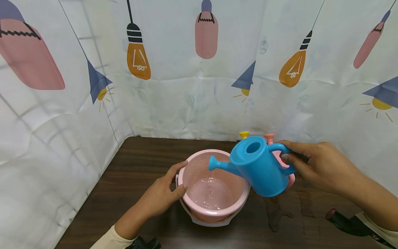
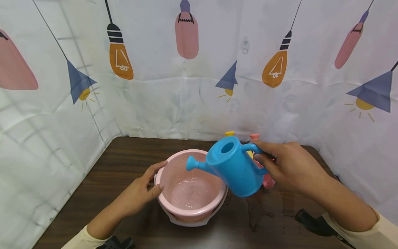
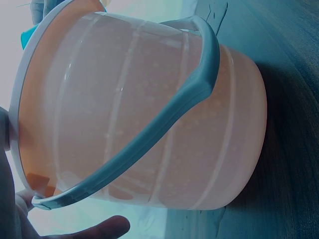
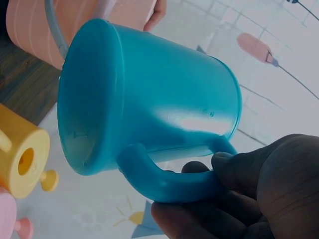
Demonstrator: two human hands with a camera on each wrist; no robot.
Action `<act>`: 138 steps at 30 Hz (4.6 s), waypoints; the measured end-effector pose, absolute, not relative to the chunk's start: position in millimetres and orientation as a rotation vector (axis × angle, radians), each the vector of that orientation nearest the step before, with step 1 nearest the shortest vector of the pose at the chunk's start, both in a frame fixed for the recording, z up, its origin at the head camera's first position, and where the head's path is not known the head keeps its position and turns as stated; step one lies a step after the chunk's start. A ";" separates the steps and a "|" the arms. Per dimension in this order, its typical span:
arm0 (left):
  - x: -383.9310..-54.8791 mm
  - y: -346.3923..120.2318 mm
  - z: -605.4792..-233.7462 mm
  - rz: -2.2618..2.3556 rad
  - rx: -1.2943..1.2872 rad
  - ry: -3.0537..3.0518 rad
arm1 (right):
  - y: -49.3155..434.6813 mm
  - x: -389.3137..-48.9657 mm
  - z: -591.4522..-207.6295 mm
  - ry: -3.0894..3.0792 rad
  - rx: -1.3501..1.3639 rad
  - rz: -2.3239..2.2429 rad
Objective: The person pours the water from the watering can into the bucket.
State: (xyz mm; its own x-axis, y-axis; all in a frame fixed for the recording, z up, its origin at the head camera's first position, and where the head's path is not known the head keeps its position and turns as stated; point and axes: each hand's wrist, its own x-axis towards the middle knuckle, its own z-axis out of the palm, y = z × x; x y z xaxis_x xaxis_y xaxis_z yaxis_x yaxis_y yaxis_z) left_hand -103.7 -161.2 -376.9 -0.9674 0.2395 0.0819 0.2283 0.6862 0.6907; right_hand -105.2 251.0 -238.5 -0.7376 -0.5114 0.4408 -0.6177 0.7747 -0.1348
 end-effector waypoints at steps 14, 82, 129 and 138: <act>-103.3 -161.1 -377.2 1.178 0.411 2.870 | 251.0 -106.3 -238.0 -2.568 0.875 0.386; -103.9 -161.2 -377.2 1.182 0.411 2.861 | 249.2 -106.0 -236.5 -2.588 0.869 0.406; -103.0 -161.0 -377.7 1.196 0.423 2.862 | 248.2 -107.9 -238.7 -2.553 0.879 0.422; -103.9 -161.4 -378.0 1.207 0.437 2.856 | 247.4 -109.2 -240.1 -2.537 0.873 0.413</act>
State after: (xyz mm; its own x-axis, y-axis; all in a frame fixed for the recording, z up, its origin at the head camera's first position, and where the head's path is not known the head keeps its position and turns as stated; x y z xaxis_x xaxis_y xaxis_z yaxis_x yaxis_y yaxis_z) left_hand -103.9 -161.4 -378.0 -0.9610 0.2587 0.0977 0.2503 0.6640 0.7046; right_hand -109.2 247.4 -240.1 -0.7128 -0.5109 0.4804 -0.6369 0.7585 -0.1383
